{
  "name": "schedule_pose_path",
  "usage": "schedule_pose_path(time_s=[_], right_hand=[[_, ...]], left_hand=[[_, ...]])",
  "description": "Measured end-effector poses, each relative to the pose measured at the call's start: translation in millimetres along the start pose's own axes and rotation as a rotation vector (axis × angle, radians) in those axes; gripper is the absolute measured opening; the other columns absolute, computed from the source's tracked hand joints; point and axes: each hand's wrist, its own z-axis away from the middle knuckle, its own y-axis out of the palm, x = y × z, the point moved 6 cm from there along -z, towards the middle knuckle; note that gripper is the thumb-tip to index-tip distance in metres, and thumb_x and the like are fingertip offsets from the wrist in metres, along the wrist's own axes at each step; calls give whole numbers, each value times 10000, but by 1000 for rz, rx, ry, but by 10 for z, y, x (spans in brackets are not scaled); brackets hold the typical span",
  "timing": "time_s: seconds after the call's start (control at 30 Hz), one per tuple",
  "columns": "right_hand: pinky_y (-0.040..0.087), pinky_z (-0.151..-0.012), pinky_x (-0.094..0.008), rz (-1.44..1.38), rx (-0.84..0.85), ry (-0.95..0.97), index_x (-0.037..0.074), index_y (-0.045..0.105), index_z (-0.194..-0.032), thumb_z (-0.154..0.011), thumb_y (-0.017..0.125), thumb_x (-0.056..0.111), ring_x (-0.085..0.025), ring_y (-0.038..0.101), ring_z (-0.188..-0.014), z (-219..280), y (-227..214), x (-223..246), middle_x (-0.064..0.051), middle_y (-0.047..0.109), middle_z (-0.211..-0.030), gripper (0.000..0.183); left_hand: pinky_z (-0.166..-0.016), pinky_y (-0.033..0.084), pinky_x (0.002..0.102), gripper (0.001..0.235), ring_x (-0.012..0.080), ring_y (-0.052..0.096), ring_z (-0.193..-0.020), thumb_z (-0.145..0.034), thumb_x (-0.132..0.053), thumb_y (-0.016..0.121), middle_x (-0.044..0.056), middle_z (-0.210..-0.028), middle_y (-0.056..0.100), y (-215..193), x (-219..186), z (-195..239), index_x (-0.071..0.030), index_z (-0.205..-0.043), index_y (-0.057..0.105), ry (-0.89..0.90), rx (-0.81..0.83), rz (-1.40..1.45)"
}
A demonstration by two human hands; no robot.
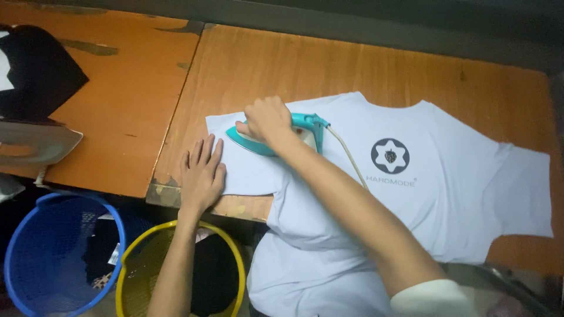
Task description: Ironing a white t-shirt on a wooden table to remove wrinkles.
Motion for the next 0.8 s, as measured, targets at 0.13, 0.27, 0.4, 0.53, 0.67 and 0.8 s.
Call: schedule_pose_path(time_s=[0.13,0.27,0.4,0.53,0.67,0.8], right_hand=[[461,-737,-433,43,18,-50,138,666,-870,-735,424,652,-319,632,-843,121,-36,-165,-137,657,-841,584],[480,-673,-441,28,-14,214,128,673,-837,-771,469,588,-319,638,-814,272,-3,-768,-131,657,-809,508],[460,-704,-444,13,54,382,88,665,-854,-823,422,531,-333,628,-842,716,-281,-1147,-157,649,-825,506],[435,-798,-512,-250,235,468,-12,564,-1057,-758,491,577,-397,563,-977,1285,-628,-1276,-225,598,-993,665],[494,-643,-417,-517,299,472,49,618,-783,-683,546,432,-276,633,-687,1649,-663,-1481,-81,619,-587,403],[485,-411,-487,-589,348,563,37,602,-772,-661,547,434,-295,583,-582,1886,-423,-1402,-135,612,-677,416]], left_hand=[[-1042,104,496,505,241,180,-1322,-876,-326,249,12,-1448,208,26,15,14,-248,-1374,276,22,-19,-14],[-1042,103,501,506,236,179,-1324,-867,-326,283,4,-1450,210,86,69,-4,-255,-1369,288,15,-35,-19],[-1049,99,486,505,230,189,-1323,-860,-336,284,-6,-1447,223,59,41,7,-267,-1360,311,5,-30,-1],[-1041,151,481,468,261,266,-1290,-869,-310,355,58,-1393,324,53,50,72,-213,-1324,399,24,-169,76],[-1046,182,407,375,239,375,-1209,-865,-197,487,67,-1228,479,-145,-529,441,-176,-1240,482,84,-451,338],[-978,281,398,425,247,436,-1153,-792,-270,576,57,-1219,495,85,-1142,617,-202,-1208,513,255,-364,285]])
